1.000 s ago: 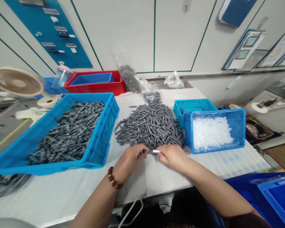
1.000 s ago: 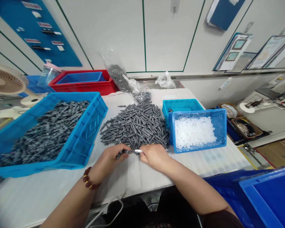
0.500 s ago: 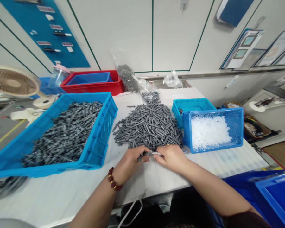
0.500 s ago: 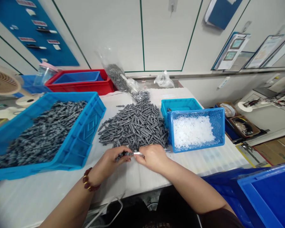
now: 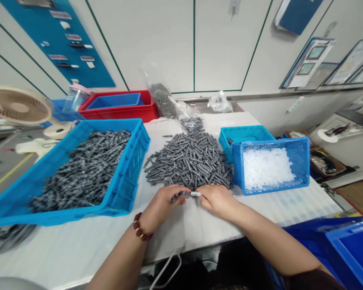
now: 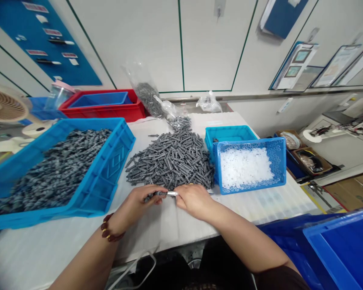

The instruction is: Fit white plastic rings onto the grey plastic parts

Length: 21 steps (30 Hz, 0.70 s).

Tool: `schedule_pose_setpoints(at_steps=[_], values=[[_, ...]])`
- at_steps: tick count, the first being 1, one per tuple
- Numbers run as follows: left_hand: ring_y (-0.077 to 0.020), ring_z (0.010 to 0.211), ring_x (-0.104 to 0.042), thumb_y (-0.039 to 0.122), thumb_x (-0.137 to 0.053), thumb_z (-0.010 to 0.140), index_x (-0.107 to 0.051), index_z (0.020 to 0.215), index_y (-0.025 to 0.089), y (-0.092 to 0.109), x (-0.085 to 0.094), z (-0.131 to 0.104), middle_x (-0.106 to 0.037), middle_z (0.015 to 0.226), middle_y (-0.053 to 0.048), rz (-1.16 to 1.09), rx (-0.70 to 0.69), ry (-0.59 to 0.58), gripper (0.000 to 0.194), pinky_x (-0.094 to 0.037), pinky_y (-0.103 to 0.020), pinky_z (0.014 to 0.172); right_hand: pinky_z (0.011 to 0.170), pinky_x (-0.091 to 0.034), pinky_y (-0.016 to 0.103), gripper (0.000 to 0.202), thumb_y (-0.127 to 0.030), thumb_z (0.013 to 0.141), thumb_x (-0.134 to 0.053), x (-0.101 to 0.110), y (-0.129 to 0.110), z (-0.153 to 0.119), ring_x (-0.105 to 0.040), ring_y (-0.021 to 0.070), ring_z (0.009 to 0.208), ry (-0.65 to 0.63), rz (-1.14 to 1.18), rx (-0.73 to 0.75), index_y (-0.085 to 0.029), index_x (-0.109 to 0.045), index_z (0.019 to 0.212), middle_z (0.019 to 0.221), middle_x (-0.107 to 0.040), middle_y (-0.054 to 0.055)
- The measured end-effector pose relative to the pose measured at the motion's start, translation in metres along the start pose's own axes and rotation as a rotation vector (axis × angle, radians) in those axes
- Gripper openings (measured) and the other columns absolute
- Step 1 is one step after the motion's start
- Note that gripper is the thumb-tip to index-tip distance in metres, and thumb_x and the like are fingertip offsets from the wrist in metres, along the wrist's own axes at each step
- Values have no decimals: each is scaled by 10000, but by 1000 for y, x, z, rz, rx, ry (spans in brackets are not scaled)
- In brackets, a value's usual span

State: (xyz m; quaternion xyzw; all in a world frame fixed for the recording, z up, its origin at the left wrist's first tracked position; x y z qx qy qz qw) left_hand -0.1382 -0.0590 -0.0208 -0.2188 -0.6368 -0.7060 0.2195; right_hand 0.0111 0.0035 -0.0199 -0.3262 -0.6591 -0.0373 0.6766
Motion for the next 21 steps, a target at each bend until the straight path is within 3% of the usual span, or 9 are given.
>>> schedule_pose_setpoints(at_steps=[11,21], values=[[-129,606,-598,197,-504,789,-692,883,191,4,2,0,-675,678,-19,-1,21,-3,211,-479,-216,602,689,-352,247,201,-205,869,-441,2,-1,1,-591,158,786,-10,-14,-22,-177,-626,941,885,-667,46],[-126,616,-614,165,-509,782,-699,915,203,12,-2,-2,-695,730,-22,-23,-10,-33,235,-489,-213,616,616,-349,254,377,-473,872,-439,-2,2,-2,-626,180,714,65,-139,-132,-179,-649,764,761,-690,62]])
Point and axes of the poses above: each hand's wrist, its own z-axis towards the middle knuckle, its own x-axis out of the back of the hand, y = z × x, the point moved 4 cm from there along z, towards the middle knuckle
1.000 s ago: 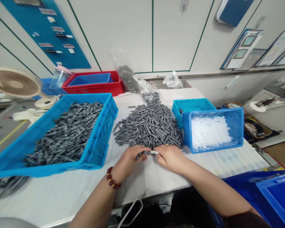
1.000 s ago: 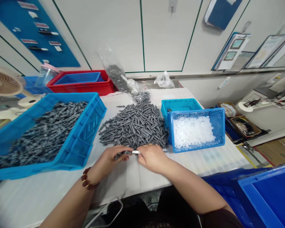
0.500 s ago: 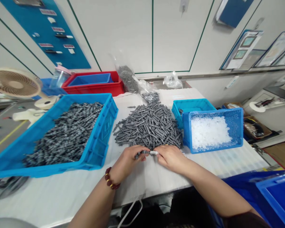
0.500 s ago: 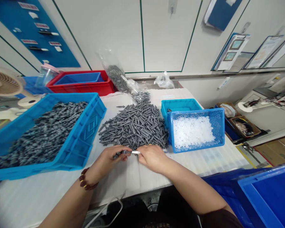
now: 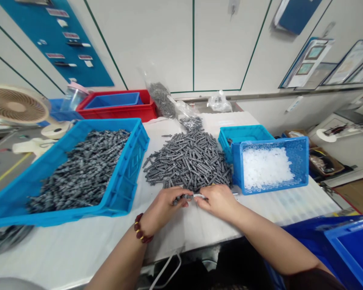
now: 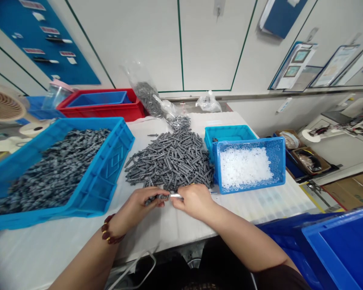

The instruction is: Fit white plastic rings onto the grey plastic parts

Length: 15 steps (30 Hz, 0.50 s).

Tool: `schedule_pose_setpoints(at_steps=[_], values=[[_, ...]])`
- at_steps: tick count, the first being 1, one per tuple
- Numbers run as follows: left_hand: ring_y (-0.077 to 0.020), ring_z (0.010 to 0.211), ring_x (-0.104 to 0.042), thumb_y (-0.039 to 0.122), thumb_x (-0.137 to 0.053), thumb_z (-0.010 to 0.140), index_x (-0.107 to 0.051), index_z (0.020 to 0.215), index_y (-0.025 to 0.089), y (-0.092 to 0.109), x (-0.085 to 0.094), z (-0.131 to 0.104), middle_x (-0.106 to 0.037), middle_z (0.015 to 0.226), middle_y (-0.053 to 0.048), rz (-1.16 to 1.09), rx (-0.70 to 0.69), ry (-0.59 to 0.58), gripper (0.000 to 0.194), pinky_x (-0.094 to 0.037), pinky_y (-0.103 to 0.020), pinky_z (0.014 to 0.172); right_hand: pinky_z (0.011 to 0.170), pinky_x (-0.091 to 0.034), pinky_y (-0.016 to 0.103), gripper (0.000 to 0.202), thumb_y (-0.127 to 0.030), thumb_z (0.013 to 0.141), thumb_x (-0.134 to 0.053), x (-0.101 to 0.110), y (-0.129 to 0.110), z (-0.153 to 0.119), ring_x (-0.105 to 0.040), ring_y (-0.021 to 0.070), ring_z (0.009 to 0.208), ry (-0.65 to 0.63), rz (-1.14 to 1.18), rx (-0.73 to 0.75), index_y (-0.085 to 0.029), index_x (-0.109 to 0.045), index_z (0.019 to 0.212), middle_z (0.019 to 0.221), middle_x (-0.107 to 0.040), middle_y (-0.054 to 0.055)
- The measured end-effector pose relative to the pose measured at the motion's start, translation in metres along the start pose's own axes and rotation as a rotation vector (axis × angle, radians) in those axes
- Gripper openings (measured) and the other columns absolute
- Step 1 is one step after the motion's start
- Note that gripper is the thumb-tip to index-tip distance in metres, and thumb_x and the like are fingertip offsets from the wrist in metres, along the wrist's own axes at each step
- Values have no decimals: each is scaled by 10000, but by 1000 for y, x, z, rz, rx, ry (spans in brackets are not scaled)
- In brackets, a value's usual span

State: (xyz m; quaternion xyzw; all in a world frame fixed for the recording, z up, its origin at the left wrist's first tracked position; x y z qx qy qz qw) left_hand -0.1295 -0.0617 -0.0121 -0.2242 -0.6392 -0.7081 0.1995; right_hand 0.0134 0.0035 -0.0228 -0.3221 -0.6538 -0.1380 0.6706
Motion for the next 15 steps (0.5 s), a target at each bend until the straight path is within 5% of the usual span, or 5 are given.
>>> schedule_pose_setpoints(at_steps=[15], values=[[-155,695,-657,232,-560,776,-699,972,192,-15,1,-2,-699,814,-51,-131,78,25,244,-538,-257,648,577,-351,246,405,-548,816,-467,9,6,0,-622,183,675,56,-4,-168,-194,-649,741,720,-690,56]])
Point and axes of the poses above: each hand's wrist, its own z-axis towards the middle knuckle, its own x-axis out of the back of the hand, y = z × x, the point moved 4 cm from there along z, towards the middle knuckle
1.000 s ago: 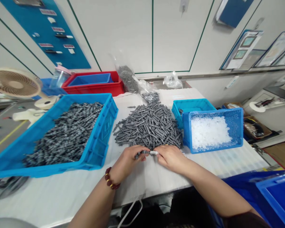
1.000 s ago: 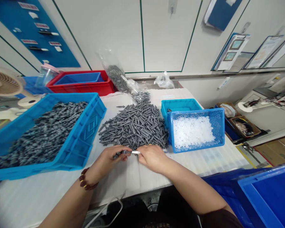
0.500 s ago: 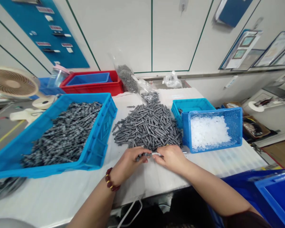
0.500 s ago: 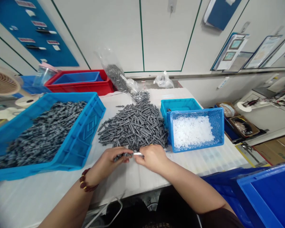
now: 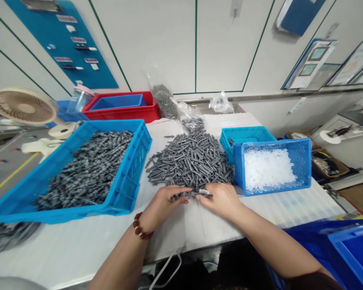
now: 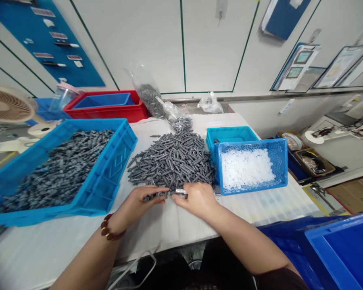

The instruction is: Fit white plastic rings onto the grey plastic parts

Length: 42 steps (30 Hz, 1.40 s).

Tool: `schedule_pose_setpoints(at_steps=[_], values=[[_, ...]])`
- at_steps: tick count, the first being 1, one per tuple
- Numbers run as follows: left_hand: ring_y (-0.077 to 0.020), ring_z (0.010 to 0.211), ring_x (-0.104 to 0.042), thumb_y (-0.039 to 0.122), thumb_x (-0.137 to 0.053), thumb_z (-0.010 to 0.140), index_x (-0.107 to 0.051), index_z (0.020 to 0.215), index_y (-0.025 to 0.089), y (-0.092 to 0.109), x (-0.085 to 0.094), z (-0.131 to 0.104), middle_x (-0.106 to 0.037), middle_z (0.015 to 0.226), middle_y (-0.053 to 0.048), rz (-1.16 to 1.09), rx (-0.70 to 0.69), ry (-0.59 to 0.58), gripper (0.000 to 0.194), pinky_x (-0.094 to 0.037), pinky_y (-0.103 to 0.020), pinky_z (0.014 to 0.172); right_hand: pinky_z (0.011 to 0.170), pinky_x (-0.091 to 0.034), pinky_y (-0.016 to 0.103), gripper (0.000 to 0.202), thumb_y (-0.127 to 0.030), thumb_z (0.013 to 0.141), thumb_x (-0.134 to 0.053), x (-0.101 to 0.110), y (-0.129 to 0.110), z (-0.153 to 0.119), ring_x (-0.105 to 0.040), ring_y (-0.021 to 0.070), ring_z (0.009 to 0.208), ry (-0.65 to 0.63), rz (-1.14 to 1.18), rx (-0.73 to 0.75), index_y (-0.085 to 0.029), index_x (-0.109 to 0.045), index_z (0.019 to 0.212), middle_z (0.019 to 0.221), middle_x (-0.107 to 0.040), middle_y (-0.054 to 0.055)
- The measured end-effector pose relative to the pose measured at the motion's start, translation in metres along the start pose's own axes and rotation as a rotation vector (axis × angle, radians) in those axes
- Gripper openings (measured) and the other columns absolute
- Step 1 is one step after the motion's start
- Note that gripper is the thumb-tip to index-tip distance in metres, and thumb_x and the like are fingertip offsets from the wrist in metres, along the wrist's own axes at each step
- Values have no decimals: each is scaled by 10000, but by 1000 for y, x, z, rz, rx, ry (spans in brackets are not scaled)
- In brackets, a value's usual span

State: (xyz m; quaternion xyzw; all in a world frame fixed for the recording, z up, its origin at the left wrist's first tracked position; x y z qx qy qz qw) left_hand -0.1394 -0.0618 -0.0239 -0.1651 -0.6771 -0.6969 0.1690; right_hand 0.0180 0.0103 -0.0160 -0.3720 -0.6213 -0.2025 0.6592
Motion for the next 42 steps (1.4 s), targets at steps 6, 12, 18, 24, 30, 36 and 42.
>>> schedule_pose_setpoints(at_steps=[6,12,18,24,30,36,42], values=[[-144,663,-627,301,-591,756,-637,956,158,-4,7,0,-670,765,-34,-276,169,109,250,-534,-269,616,620,-360,252,240,-381,850,-472,1,1,0,-605,178,734,69,60,39,-187,-610,825,773,-666,42],[-89,515,-483,305,-608,737,-440,616,174,-3,19,2,-511,595,42,-109,96,218,245,-431,-214,505,758,-403,269,257,-280,928,-389,-4,4,1,-595,180,897,121,208,201,-177,-563,1087,989,-658,70],[-170,764,-604,252,-535,834,-624,898,194,3,-9,12,-650,828,-38,694,3,173,125,-451,-260,686,713,-407,261,276,-317,922,-396,-1,3,0,-623,181,854,89,230,124,-222,-527,1145,989,-673,48],[-212,858,-633,137,-564,777,-619,996,175,-2,-23,23,-674,960,-80,829,53,127,229,-474,-283,725,642,-337,244,171,-217,893,-396,0,-3,-1,-593,159,743,12,195,126,-178,-545,967,848,-657,39],[-178,801,-628,224,-507,785,-641,875,169,0,0,18,-692,859,-38,303,45,285,171,-478,-267,739,611,-285,236,160,-212,895,-405,-2,-2,1,-550,141,711,-17,172,147,-182,-562,893,802,-627,22],[-118,554,-553,276,-515,758,-654,825,161,-6,13,10,-645,669,3,-72,156,302,192,-418,-198,493,604,-272,232,166,-211,891,-412,-1,-3,0,-538,131,701,-30,174,162,-183,-574,871,782,-624,14],[-87,460,-473,326,-560,760,-636,816,146,1,15,4,-665,662,-15,-139,156,256,204,-391,-195,451,599,-277,233,169,-218,886,-422,-1,-2,1,-549,133,697,-51,153,165,-183,-584,857,778,-631,12]])
Point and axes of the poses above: each hand's wrist, its own z-axis towards the middle knuckle, its own x-axis out of the back of the hand, y = z × x, the point moved 4 cm from there along z, towards the middle knuckle
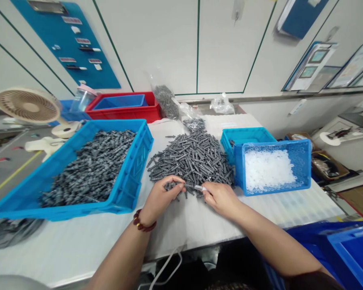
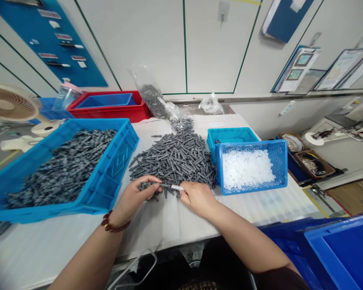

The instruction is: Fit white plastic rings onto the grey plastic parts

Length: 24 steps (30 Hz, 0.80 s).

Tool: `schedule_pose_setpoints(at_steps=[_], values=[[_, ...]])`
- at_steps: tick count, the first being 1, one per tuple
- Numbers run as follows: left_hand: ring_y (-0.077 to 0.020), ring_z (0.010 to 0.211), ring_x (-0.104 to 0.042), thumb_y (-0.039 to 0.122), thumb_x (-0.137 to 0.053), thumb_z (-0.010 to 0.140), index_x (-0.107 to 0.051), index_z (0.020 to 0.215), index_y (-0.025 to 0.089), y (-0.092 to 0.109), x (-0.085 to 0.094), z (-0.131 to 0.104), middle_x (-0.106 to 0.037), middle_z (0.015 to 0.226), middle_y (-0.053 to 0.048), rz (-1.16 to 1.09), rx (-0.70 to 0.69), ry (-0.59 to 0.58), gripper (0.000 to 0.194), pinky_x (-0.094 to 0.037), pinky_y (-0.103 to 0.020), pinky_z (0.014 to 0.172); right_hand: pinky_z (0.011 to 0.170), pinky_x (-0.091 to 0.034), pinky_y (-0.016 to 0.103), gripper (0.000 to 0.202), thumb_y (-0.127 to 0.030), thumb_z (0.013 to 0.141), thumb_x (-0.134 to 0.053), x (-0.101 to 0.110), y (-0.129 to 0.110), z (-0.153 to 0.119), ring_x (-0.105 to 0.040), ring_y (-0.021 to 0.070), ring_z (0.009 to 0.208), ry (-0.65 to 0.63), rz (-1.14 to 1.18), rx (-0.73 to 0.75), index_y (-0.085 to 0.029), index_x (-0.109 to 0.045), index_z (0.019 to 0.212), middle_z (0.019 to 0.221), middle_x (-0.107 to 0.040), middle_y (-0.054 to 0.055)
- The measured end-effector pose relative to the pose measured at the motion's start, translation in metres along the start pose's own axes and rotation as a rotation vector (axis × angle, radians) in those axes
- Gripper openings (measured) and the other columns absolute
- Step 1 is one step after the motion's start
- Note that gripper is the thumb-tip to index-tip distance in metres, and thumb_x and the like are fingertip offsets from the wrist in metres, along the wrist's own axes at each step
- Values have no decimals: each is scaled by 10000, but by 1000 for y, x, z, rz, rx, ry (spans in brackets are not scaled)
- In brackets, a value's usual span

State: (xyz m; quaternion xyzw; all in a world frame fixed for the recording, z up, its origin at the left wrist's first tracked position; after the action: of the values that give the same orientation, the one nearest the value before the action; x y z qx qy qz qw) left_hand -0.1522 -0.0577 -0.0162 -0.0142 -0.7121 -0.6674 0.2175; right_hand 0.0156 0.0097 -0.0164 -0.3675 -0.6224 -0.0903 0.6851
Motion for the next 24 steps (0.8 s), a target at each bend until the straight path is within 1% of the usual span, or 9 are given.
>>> schedule_pose_setpoints(at_steps=[4,7,9,11,15,18,20,22,24], values=[[-109,506,-549,315,-580,775,-672,864,167,2,-6,-1,-718,718,-30,98,-98,-100,195,-464,-223,538,610,-298,232,177,-236,891,-422,-3,-1,0,-568,137,721,-32,-30,25,-184,-590,872,806,-643,18],[-152,669,-649,300,-598,777,-703,862,194,1,-12,-1,-735,787,-35,183,-227,-141,172,-506,-247,657,631,-322,237,183,-254,890,-428,-6,-3,-1,-583,145,742,-47,-54,55,-182,-597,883,831,-650,30],[-168,745,-670,299,-600,786,-714,868,201,0,-15,0,-737,828,-41,227,-303,-148,171,-514,-251,694,640,-330,238,188,-256,890,-427,-8,-4,-1,-590,148,747,-45,-63,64,-180,-599,883,835,-654,33],[-169,761,-676,291,-587,805,-715,892,201,0,-16,-1,-738,851,-48,259,-360,-138,179,-520,-250,704,637,-327,239,196,-265,890,-428,-8,-3,-2,-595,149,742,-34,-72,61,-180,-603,874,824,-659,33],[-168,793,-679,253,-570,822,-711,926,208,4,-20,-7,-736,893,-51,289,-457,-134,180,-525,-247,732,598,-301,241,295,-379,895,-419,-7,-1,-3,-598,156,687,4,-99,7,-180,-619,811,754,-671,40],[-164,801,-674,221,-557,825,-707,945,214,6,-22,-10,-732,908,-52,290,-466,-144,191,-522,-247,739,576,-283,241,368,-460,885,-415,-6,0,-4,-598,158,658,20,-120,-29,-184,-627,766,721,-676,47],[-153,745,-668,212,-554,821,-703,961,211,5,-23,-11,-732,887,-53,292,-435,-153,204,-517,-243,712,569,-277,245,383,-487,874,-425,-5,-1,-4,-599,164,660,26,-129,-43,-187,-628,748,714,-676,49],[-132,632,-642,217,-555,815,-698,979,207,4,-22,-10,-728,809,-41,287,-384,-159,217,-508,-233,667,569,-275,248,368,-482,867,-438,-3,-1,-4,-594,165,662,31,-127,-48,-188,-625,748,710,-671,45],[-115,545,-602,232,-554,811,-698,973,201,4,-19,-8,-705,704,-20,273,-333,-148,219,-495,-225,631,582,-279,249,298,-410,876,-444,-1,-2,-5,-584,157,671,37,-106,-13,-189,-618,780,727,-665,31]])
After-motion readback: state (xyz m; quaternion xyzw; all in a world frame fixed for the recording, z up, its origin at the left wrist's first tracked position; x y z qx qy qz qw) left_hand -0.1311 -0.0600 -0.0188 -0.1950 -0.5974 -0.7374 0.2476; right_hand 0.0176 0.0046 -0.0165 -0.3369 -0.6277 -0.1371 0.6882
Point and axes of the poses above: each hand's wrist, its own z-axis towards the middle knuckle, its own x-axis out of the back of the hand, y = z × x, the point moved 4 cm from there along z, towards the middle knuckle
